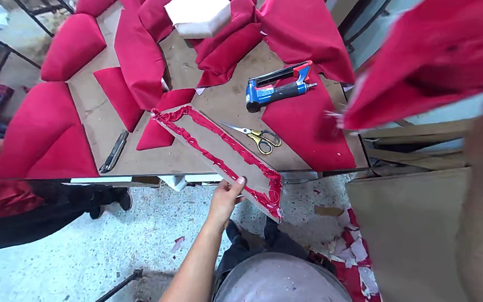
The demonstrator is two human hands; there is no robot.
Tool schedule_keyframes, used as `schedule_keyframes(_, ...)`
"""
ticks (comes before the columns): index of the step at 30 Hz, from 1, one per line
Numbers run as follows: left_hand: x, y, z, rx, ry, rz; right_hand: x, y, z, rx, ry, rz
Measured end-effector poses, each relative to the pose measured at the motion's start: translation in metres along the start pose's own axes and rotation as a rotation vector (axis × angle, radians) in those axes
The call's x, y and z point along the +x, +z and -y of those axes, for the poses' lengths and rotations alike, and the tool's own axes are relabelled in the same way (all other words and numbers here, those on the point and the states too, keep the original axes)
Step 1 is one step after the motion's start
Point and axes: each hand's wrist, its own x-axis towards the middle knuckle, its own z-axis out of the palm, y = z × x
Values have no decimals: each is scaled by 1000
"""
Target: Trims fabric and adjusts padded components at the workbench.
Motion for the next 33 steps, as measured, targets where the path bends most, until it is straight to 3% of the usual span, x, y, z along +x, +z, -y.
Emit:
schedule_keyframes(2, 3, 11, 4, -147, 35, -31, 5, 55, 17, -224, -35, 205)
schedule_keyframes(4, 0, 14, 4, -245, 98, -49, -7, 89, 2, -472, 53, 517)
schedule_keyframes(6, -10, 9, 0, -290, 154, -43, -28, 106, -12, -564, 94, 605)
schedule_keyframes(9, -33, 3, -9, -291, 214, -62, -62, 115, -4, -412, 38, 585)
schedule_keyframes(15, -67, 23, -35, -311, 403, -60, -102, 151, 27, 84, 234, 1089)
schedule_keyframes(18, -79, 22, -39, -254, 465, -89, -102, 154, 21, 243, 240, 1086)
schedule_keyframes(20, -84, 25, -43, -134, 461, -196, -107, 150, 25, 162, 135, 970)
schedule_keyframes(22, -86, 25, -47, -101, 454, -317, -120, 147, 30, -30, -144, 763)
schedule_keyframes(24, -92, 23, -53, -164, 472, -318, -138, 144, 34, -105, -402, 659)
schedule_keyframes(28, -96, 26, -53, -483, 427, -383, -176, 137, 30, -35, -691, 748)
schedule_keyframes(30, -95, 19, -37, -589, 409, -435, -169, 137, 29, 59, -656, 927)
schedule_keyframes(33, -101, 10, -14, -634, 408, -429, -155, 137, 27, 118, -452, 1079)
